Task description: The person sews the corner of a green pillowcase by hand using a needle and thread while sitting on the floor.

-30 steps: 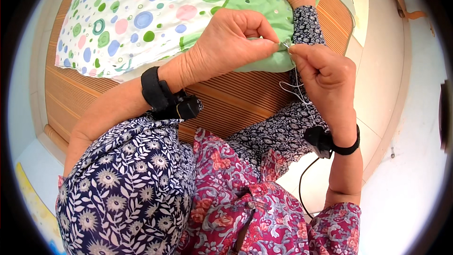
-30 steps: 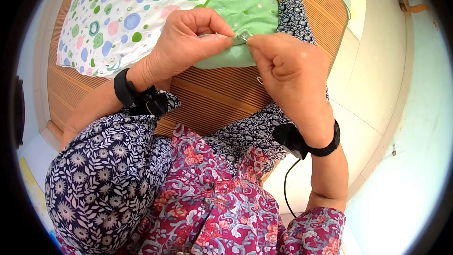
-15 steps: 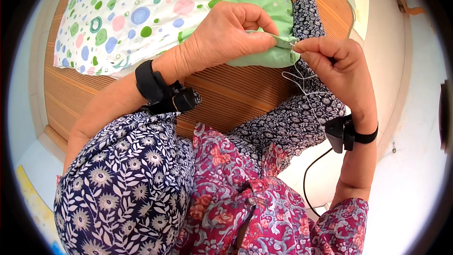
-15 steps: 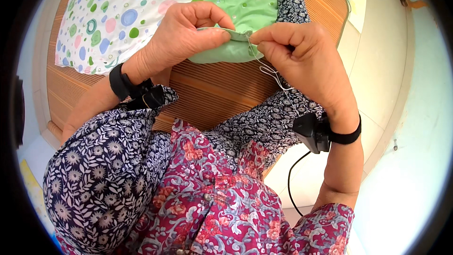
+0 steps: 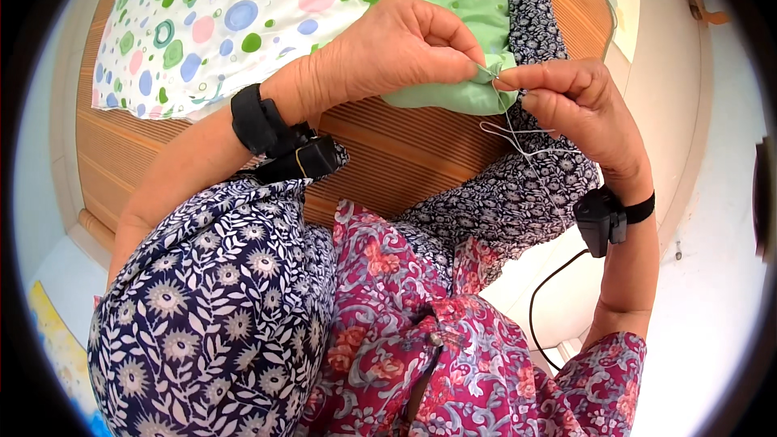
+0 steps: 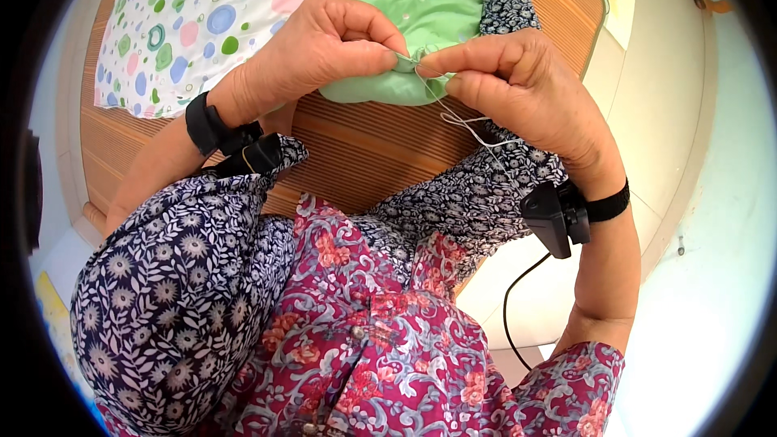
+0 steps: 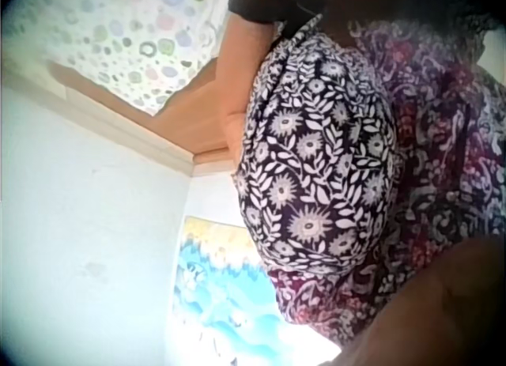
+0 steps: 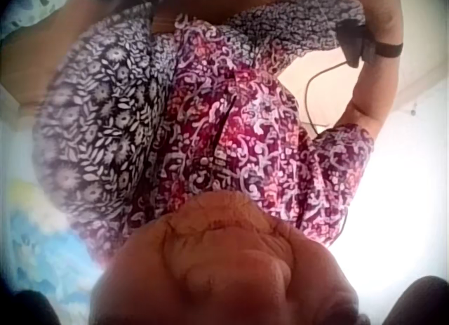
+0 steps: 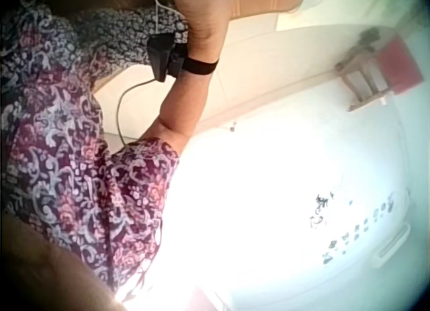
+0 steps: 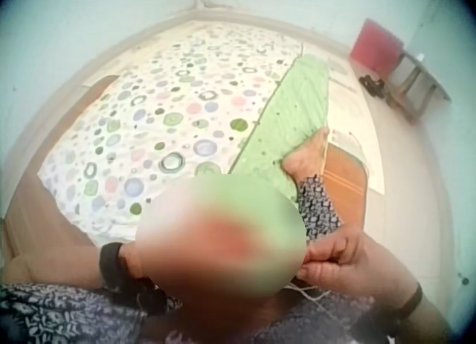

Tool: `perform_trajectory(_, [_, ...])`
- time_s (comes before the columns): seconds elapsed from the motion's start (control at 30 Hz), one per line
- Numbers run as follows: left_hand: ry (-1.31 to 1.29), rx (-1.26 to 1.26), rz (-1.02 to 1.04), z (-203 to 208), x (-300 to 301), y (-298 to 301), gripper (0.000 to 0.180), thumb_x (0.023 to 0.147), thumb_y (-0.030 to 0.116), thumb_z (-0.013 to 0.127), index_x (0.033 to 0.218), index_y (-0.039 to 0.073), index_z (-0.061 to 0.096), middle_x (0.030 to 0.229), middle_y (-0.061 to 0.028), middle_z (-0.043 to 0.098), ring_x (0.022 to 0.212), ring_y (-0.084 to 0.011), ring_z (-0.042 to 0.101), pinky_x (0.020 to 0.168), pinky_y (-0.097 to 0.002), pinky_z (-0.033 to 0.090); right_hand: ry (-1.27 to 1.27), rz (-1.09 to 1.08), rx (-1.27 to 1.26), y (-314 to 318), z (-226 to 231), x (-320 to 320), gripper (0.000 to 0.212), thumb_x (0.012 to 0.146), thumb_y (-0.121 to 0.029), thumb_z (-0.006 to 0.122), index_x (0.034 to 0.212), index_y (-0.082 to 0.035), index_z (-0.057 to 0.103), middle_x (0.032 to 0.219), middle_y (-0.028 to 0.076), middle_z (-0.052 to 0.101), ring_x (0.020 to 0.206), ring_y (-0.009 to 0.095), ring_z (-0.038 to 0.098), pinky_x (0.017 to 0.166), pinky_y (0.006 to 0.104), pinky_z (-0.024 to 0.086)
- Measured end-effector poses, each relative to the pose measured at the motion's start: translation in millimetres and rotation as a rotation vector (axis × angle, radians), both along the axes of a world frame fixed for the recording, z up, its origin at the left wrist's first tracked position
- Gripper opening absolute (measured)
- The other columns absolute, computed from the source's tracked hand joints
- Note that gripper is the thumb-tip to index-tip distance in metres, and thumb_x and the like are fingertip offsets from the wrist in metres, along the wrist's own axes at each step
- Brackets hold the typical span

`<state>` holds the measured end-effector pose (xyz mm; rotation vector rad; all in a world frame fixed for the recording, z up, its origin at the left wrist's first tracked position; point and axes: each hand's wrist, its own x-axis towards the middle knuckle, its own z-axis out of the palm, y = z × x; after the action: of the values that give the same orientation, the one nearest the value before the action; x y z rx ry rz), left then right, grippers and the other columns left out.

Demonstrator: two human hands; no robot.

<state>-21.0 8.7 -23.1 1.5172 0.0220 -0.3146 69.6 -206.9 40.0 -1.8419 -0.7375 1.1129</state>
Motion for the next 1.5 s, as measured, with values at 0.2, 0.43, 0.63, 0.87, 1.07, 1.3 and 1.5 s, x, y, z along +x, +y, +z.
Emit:
perform_trajectory(0.2, [0.029,-0.034,-0.020,-4,1,2,0.014,0.079,0.008,0.066,0.090,0.001,0.071,0.076,-0.0023,0.068,0.064,-0.0034,0.060,0.059,-0.0174,0.047,0.108,0.045,0.023,1,-2,6,0.024,0.085,-0.004,0.058,0.106,-0.004,0.071,0.066,-0.006,0.058,0.058,-0.001,0.045,0.052,0.0157,0.037])
perform_trajectory(0.43, [0.026,-0.020,-0.018,-4,1,3,0.013,0.078,0.008,0.066,0.088,0.001,0.071,0.074,-0.0018,0.068,0.063,-0.0031,0.059,0.058,-0.0170,0.046,0.063,0.038,0.044,-1,-7,2,0.024,0.086,-0.005,0.058,0.106,-0.005,0.071,0.066,-0.006,0.057,0.057,-0.001,0.044,0.051,0.0156,0.036])
perform_trajectory(0.63, [0.046,-0.027,-0.014,-3,0,2,0.012,0.078,0.008,0.066,0.087,0.002,0.071,0.073,-0.0012,0.067,0.063,-0.0031,0.058,0.059,-0.0176,0.046,0.145,0.004,0.028,-4,-10,1,0.026,0.086,-0.009,0.057,0.108,-0.006,0.071,0.063,-0.007,0.053,0.054,0.000,0.041,0.048,0.0165,0.032])
perform_trajectory(0.87, [0.022,-0.014,-0.032,-1,-1,2,0.012,0.077,0.008,0.066,0.086,0.002,0.071,0.072,0.0005,0.066,0.062,-0.0022,0.056,0.058,-0.0171,0.044,0.171,0.035,0.054,-6,-12,1,0.028,0.087,-0.009,0.057,0.112,-0.005,0.069,0.062,-0.008,0.050,0.053,0.000,0.038,0.047,0.0163,0.030])
perform_trajectory(1.07, [0.038,-0.033,-0.050,1,-1,1,0.012,0.076,0.008,0.068,0.086,0.002,0.071,0.069,0.0030,0.064,0.061,-0.0007,0.053,0.055,-0.0165,0.041,0.213,0.059,0.036,-9,-10,2,0.028,0.088,-0.009,0.056,0.113,-0.004,0.068,0.063,-0.009,0.050,0.054,-0.001,0.037,0.047,0.0162,0.030])
perform_trajectory(1.3, [0.049,-0.036,-0.064,3,-2,2,0.011,0.076,0.008,0.068,0.085,0.003,0.071,0.067,0.0044,0.062,0.060,0.0002,0.051,0.054,-0.0159,0.039,0.292,0.077,0.041,-10,-14,2,0.031,0.089,-0.008,0.053,0.118,-0.004,0.065,0.061,-0.010,0.045,0.053,-0.001,0.036,0.047,0.0161,0.028])
perform_trajectory(1.5, [0.042,-0.031,-0.095,2,-3,2,0.010,0.076,0.008,0.067,0.084,0.003,0.071,0.066,0.0049,0.062,0.059,0.0004,0.051,0.054,-0.0158,0.038,0.315,0.093,0.044,-15,-17,0,0.033,0.089,-0.007,0.052,0.119,-0.004,0.064,0.060,-0.010,0.044,0.052,-0.001,0.034,0.046,0.0166,0.027])
